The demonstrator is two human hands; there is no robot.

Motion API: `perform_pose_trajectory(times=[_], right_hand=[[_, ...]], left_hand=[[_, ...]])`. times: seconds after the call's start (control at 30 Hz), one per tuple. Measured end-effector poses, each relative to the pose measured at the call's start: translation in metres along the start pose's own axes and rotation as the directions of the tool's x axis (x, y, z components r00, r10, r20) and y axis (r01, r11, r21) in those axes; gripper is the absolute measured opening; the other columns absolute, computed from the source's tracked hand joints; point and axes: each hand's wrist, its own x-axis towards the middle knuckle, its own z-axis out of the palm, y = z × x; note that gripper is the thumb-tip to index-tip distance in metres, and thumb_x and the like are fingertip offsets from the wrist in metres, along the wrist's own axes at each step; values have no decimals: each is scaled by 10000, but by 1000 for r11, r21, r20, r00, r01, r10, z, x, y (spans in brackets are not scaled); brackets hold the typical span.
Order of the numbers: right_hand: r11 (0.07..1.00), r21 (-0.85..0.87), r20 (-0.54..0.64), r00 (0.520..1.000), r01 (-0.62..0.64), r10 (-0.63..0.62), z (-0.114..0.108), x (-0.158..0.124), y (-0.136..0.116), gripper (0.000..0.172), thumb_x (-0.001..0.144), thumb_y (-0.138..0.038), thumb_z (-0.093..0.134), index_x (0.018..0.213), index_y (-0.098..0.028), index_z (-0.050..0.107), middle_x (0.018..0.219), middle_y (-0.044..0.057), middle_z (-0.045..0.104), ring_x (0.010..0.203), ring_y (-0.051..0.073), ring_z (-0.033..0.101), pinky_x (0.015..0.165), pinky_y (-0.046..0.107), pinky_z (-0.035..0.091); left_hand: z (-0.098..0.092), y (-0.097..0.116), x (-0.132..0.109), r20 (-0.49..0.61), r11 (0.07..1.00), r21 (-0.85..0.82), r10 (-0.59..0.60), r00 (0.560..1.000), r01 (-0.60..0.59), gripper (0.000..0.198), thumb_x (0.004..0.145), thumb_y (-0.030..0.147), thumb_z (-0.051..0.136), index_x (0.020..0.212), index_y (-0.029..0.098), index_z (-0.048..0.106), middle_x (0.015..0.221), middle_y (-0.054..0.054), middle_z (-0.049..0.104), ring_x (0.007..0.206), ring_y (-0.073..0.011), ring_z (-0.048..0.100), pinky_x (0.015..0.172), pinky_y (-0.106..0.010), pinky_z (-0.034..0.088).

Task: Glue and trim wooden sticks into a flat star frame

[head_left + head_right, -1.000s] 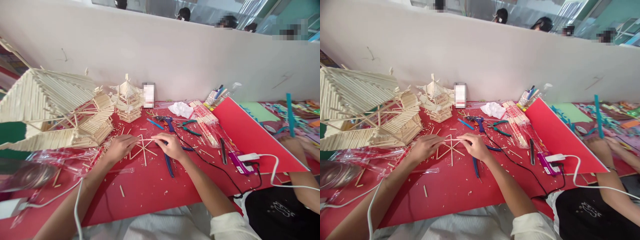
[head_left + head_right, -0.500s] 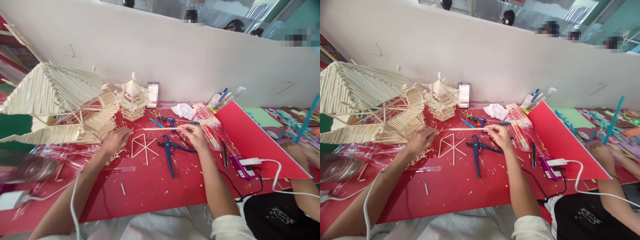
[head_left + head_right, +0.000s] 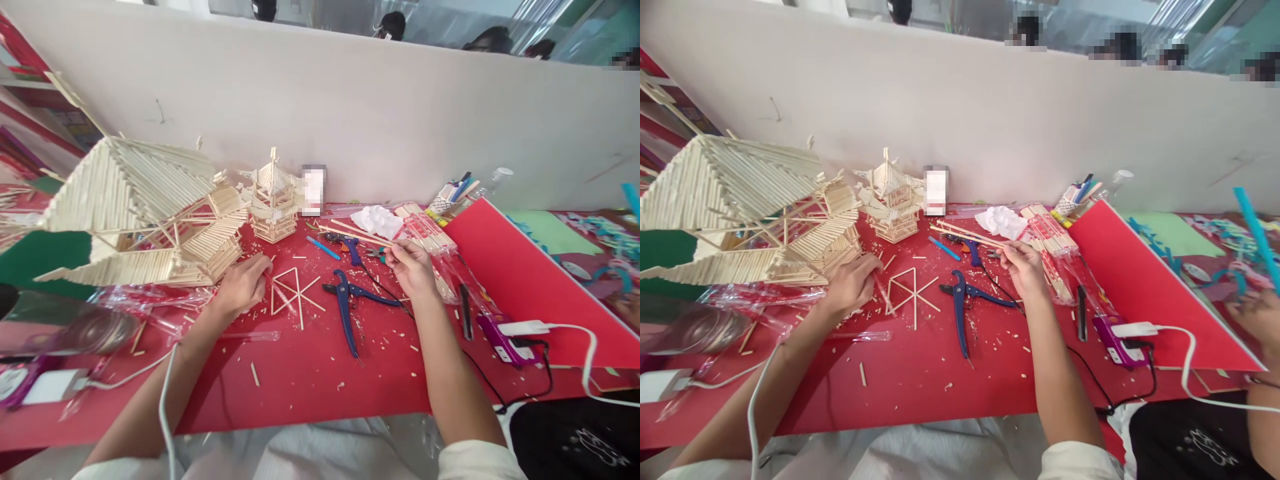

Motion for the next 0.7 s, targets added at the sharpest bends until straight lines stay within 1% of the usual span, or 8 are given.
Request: perform_pose_trajectory(times=[0.13,0.27,0.37,0.47,0.53,0.57,0.63,0.7], right_hand=[[999,6,27,999,-37,37,7,-2,1,272,719,-435,865,865,-242,740,768,15,739,543,111,568,475,238,461],[995,43,33,995,-92,90,11,-2,3,273,690,-408,884,851,-227,758,763,20,751,543,100,562,461,215,437],[991,71,46,993,-110,107,13,-1,6,278,690,-392,893,871,-217,775,771,25,761,549,91,555,465,200,430],[990,80,63,992,-112,107,14,-1,8,285,693,-393,895,876,-207,780,776,31,767,552,85,555,479,193,436],[990,84,66,992,-109,104,15,-1,8,299,686,-404,898,872,-204,776,772,31,766,552,85,561,482,193,437],[990,85,65,992,-110,105,15,-1,7,310,681,-413,900,871,-203,773,770,30,765,552,86,562,480,194,434],[989,88,63,992,-115,110,16,0,6,328,670,-429,904,862,-200,770,764,30,762,548,85,559,476,194,427],[989,91,65,992,-118,112,17,0,4,337,665,-443,903,854,-197,770,762,31,761,545,85,553,478,199,424]], left_hand=[[-4,7,-1,3,991,116,73,997,-73,203,922,173,410,816,211,579,692,-16,599,555,-157,517,557,-290,364],[-10,12,3,58,956,244,152,987,-162,328,1057,308,412,797,212,588,593,4,578,522,-146,525,538,-279,332],[-20,18,8,143,939,251,204,969,-234,331,1087,339,411,850,211,604,637,1,623,571,-154,583,547,-273,354],[-34,28,11,215,945,229,183,959,-232,270,1071,399,479,930,214,616,741,-13,681,647,-166,646,571,-264,398],[-43,32,8,265,941,264,140,954,-212,177,1053,324,513,963,221,625,769,-16,695,660,-172,660,573,-262,409],[-47,34,6,282,933,300,112,953,-198,145,1034,237,513,948,224,628,753,-17,691,657,-179,659,575,-266,415],[-56,35,-2,290,915,368,58,955,-167,243,936,42,478,956,222,640,775,-40,704,709,-208,678,623,-294,452],[-64,35,-13,258,884,448,14,966,-132,424,826,-50,436,1076,212,656,898,-81,746,831,-251,705,717,-345,493]])
